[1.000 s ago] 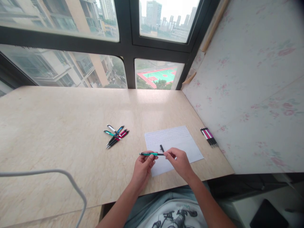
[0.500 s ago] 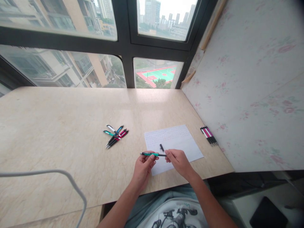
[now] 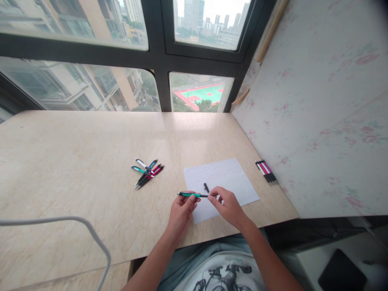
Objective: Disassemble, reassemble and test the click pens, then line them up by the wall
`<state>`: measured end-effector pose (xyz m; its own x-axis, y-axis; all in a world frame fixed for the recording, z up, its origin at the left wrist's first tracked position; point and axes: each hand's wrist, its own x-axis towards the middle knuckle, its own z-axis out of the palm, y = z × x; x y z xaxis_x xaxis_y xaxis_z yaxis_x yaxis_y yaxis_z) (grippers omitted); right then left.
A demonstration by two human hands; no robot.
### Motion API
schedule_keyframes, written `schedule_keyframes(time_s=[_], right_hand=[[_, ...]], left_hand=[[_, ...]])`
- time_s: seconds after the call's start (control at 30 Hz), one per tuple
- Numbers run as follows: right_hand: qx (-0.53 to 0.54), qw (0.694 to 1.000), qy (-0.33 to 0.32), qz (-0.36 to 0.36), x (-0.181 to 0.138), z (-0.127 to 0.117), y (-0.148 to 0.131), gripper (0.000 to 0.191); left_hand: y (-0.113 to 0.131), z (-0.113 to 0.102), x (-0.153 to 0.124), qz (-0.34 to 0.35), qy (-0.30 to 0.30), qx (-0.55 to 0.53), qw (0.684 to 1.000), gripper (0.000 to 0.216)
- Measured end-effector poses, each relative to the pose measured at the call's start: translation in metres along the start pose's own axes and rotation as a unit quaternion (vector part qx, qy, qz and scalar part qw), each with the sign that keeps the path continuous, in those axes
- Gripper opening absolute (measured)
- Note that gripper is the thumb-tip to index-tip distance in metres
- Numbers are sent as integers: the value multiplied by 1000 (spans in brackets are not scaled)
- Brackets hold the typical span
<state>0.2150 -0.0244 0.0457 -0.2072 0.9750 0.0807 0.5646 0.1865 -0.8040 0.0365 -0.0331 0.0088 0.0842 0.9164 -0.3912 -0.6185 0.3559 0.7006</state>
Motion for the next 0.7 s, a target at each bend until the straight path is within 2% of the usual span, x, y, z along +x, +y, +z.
schedule_keyframes(time_s=[0.1, 0.13, 0.27, 0.33, 0.47, 0.53, 0.7], right_hand=[[-13, 1000, -18, -2, 0, 1, 2, 39], [-10, 1000, -23, -1, -1, 1, 2, 40], [4, 1000, -10, -8, -1, 2, 2, 17], [-7, 1000, -3, -19, -2, 3, 2, 16], [-24, 999, -20, -18, -2, 4, 1, 38], [-15, 1000, -24, -7, -2, 4, 1, 42], [8, 1000, 2, -7, -1, 5, 1, 18]], left_hand=[[-1, -1, 0, -1, -8, 6, 1000, 24], [-1, -1, 0, -1, -11, 6, 1000, 24], [-1, -1, 0, 1, -11, 9, 1000, 25], [-1, -1, 0, -1, -7, 13, 1000, 25], [0, 1, 0, -1, -10, 15, 1000, 25], [0, 1, -1, -2, -13, 14, 1000, 26], [0, 0, 0, 1, -16, 13, 1000, 26]])
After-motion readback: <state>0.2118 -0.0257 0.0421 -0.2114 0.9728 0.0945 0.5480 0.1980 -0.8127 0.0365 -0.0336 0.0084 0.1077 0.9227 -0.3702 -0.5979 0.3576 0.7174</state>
